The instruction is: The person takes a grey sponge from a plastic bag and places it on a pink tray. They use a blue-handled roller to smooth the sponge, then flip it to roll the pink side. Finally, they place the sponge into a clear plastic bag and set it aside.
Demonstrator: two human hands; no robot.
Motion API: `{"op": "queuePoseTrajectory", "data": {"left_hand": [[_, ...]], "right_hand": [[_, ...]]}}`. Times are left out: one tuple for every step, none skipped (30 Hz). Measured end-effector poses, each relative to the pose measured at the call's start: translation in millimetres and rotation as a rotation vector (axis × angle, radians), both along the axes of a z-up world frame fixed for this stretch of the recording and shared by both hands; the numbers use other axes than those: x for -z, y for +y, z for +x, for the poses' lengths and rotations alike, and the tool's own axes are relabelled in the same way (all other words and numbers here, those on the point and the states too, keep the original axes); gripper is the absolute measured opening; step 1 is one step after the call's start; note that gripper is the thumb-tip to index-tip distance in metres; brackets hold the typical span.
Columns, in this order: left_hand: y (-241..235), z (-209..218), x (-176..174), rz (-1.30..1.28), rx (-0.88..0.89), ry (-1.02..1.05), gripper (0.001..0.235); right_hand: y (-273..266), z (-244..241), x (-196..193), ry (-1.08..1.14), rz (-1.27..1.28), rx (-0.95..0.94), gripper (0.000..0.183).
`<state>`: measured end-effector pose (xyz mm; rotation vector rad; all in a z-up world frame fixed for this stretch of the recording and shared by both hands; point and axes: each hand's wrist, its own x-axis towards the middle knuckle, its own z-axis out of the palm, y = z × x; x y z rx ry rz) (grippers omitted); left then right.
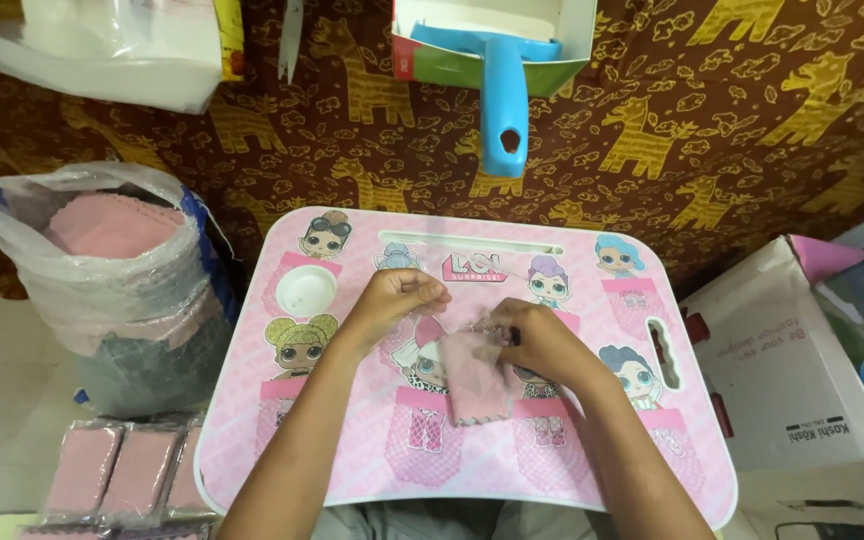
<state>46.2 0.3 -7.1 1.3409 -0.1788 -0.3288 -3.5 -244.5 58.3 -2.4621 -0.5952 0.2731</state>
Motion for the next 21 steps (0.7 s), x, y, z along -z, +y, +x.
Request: {"op": "queuePoseTrajectory", "data": {"left_hand": [[0,-1,-1,-0.001,-0.001,-0.002,0.027],[0,-1,-3,0.009,0.007,-0.005,0.027],[1,-2,-4,0.019,0.015,-0.008,0.027],[1,-1,-4,0.019,0.014,-0.01,0.027],[1,-1,-3,0.021,0.019,-0.012,0.027],[0,-1,-2,0.022,0.024,-0.014,0.027],[0,0,-1,0.022,0.024,-0.014,0.027],[0,2,0,0.016,0.025,-0.011,0.027],[-1,2,3,0.01,0.028,-0.006,0.027],[0,0,1,0.011,0.028,-0.002,0.027],[0,0,-1,0.013,0.021,0.002,0.027],[0,-1,-4,0.014,0.014,0.006,0.028],[-1,-1,-2,0.015,0.016,0.007,0.028],[-2,-1,-1,0.008,0.006,0.004,0.027],[-2,0,1,0.002,-0.004,0.001,0.026],[-3,1,3,0.002,-0.003,0.002,0.026],[-4,3,6,-0.007,-0.009,-0.001,0.026],[-5,4,9,-0.017,-0.016,-0.003,0.025],[-5,4,10,-0.017,-0.015,-0.003,0.025],[-6,4,10,-0.02,-0.022,-0.015,0.026],[-6,3,11,-0.023,-0.031,-0.028,0.026]], "right_hand": [[4,-1,-5,-0.002,-0.001,-0.001,0.031],[7,-3,-11,0.038,-0.018,0.019,0.035],[10,-4,-16,0.077,-0.035,0.039,0.038],[8,-2,-11,0.075,-0.035,0.038,0.038],[5,-2,-6,0.108,-0.053,0.055,0.04],[2,-1,0,0.142,-0.07,0.073,0.041],[-3,3,9,0.142,-0.07,0.073,0.041],[-8,8,19,0.132,-0.047,0.052,0.041],[-13,11,29,0.126,-0.023,0.031,0.041],[-12,12,30,0.129,-0.022,0.032,0.041],[-10,13,30,0.137,0.077,0.097,0.037],[-9,14,30,0.145,0.177,0.162,0.034],[-15,16,32,0.145,0.178,0.163,0.034],[-21,17,33,0.129,0.237,0.273,0.031],[-26,18,35,0.112,0.295,0.382,0.029],[-29,24,39,0.112,0.296,0.383,0.029],[-33,29,44,0.079,0.41,0.485,0.026],[-36,34,48,0.044,0.523,0.587,0.022],[-34,31,41,0.045,0.522,0.589,0.022],[-32,28,34,-0.022,0.654,0.659,0.024],[-29,25,26,-0.089,0.787,0.726,0.025]]}}
